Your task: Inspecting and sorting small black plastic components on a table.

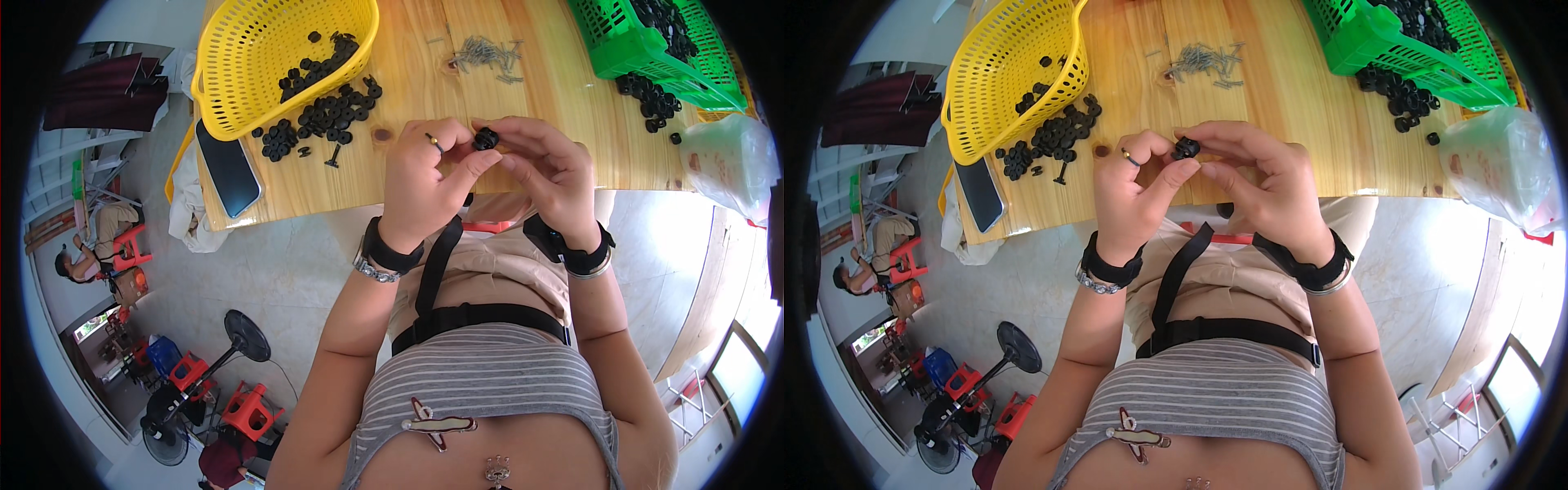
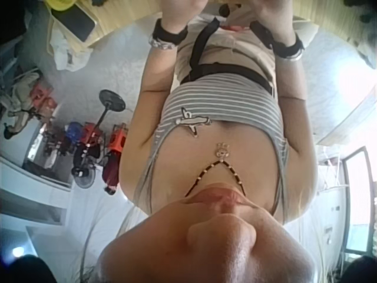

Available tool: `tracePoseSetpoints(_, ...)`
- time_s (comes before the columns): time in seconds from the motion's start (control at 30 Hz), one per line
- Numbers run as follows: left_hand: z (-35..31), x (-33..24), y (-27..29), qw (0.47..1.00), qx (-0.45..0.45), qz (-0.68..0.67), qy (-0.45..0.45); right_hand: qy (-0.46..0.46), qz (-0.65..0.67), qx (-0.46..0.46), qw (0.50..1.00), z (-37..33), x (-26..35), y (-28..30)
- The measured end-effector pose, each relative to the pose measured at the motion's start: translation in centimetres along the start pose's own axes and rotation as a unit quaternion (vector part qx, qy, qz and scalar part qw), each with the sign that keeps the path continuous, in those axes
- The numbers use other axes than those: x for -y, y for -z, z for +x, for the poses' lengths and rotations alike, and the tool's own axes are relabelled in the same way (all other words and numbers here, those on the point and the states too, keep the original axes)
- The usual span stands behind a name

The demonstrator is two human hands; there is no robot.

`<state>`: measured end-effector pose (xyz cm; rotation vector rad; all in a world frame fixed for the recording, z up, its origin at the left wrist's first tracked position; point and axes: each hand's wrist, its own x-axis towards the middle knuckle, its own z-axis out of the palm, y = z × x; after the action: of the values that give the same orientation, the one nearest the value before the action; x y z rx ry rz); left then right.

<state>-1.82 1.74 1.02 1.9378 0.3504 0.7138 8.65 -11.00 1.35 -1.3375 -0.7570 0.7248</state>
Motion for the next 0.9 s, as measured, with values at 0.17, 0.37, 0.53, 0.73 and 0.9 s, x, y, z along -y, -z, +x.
tracePoseSetpoints(0.17,0.0,0.2,0.1,0.999,-0.011,0.034,-0.037,0.020,-0.029,0.010,0.999,0.1,0.4,-0.2)
tracePoseSetpoints(0.37,-0.4,0.2,-0.2,0.995,-0.026,0.072,-0.069,0.005,-0.053,0.027,0.998,0.2,0.7,0.1)
tracePoseSetpoints(0.53,-0.3,0.1,-0.5,0.986,-0.004,0.107,-0.126,-0.040,0.027,0.014,0.999,0.5,0.6,0.7)
tracePoseSetpoints(0.73,-0.4,0.3,-0.5,0.984,0.013,0.117,-0.131,-0.063,0.067,0.031,0.995,0.7,0.4,1.3)
tracePoseSetpoints(0.9,-0.4,0.0,-0.2,0.988,0.016,0.103,-0.112,-0.066,0.078,0.044,0.994,1.0,0.6,1.3)
